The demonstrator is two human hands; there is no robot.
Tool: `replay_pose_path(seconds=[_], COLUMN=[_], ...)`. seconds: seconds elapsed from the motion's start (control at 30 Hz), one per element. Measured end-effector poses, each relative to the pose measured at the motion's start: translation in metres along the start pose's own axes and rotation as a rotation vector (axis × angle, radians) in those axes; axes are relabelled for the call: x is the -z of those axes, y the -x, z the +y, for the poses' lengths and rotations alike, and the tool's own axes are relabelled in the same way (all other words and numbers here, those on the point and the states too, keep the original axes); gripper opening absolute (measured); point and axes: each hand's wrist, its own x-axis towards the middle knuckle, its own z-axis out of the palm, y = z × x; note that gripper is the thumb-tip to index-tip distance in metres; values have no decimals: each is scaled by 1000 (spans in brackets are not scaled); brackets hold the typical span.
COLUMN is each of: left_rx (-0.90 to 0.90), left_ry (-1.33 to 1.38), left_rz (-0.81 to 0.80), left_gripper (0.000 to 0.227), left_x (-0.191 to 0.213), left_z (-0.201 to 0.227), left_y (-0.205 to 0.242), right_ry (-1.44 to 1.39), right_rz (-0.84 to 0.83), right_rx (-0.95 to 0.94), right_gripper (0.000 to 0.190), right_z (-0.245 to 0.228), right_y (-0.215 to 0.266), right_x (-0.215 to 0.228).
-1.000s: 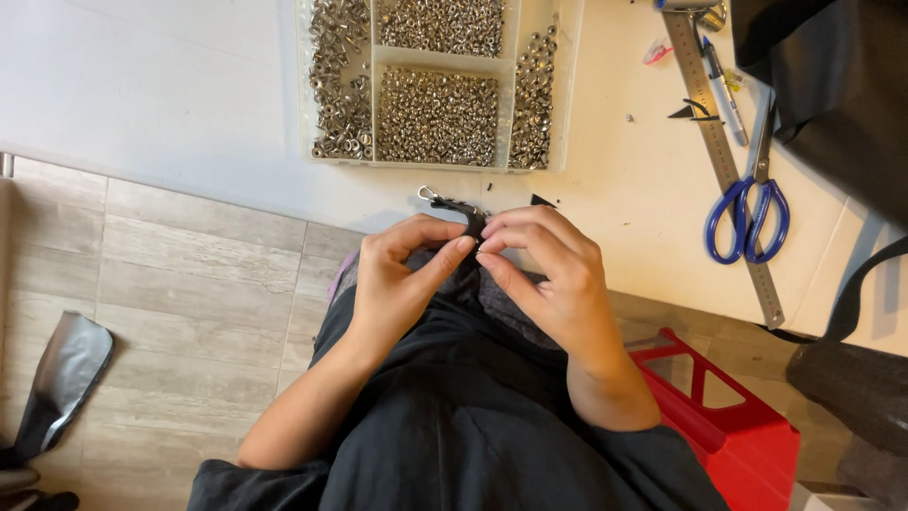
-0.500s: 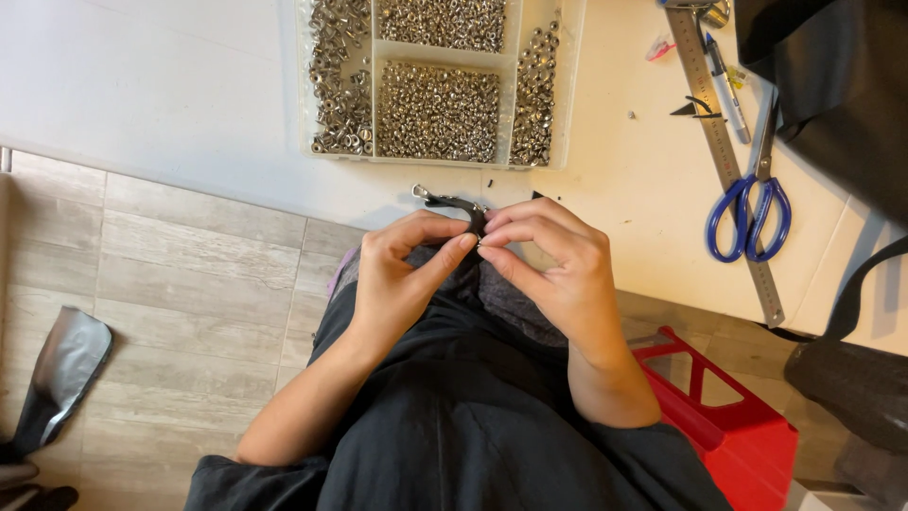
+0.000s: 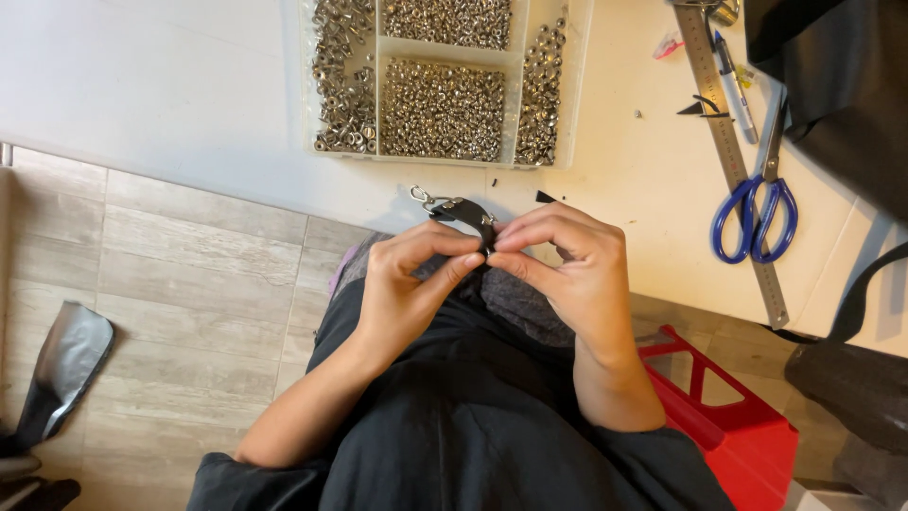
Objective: Inserting metal studs into pre-punched holes on a leather strap
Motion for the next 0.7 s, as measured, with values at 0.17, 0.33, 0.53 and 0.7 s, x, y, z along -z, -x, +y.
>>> replay_pose_path(seconds=[0.17,0.33,0.53,0.7], left_rx=[12,50,168,374], left_ry=[50,346,458,385], left_rz=[-28,-205,-503,-635], left_gripper=[8,14,13,21], left_x=[0,7,11,22], left_z=[-2,-9,-9,-2], left_y=[3,2,-10,-31], right_ry=[-3,-324,-719,-455], right_rz=[32,180,-189,20], right_rx=[14,46,-496,-471], right_gripper=[15,55,101,43], right_z=[-3,20,29,65], right_y=[2,10,17,37], right_x=[0,10,5,45])
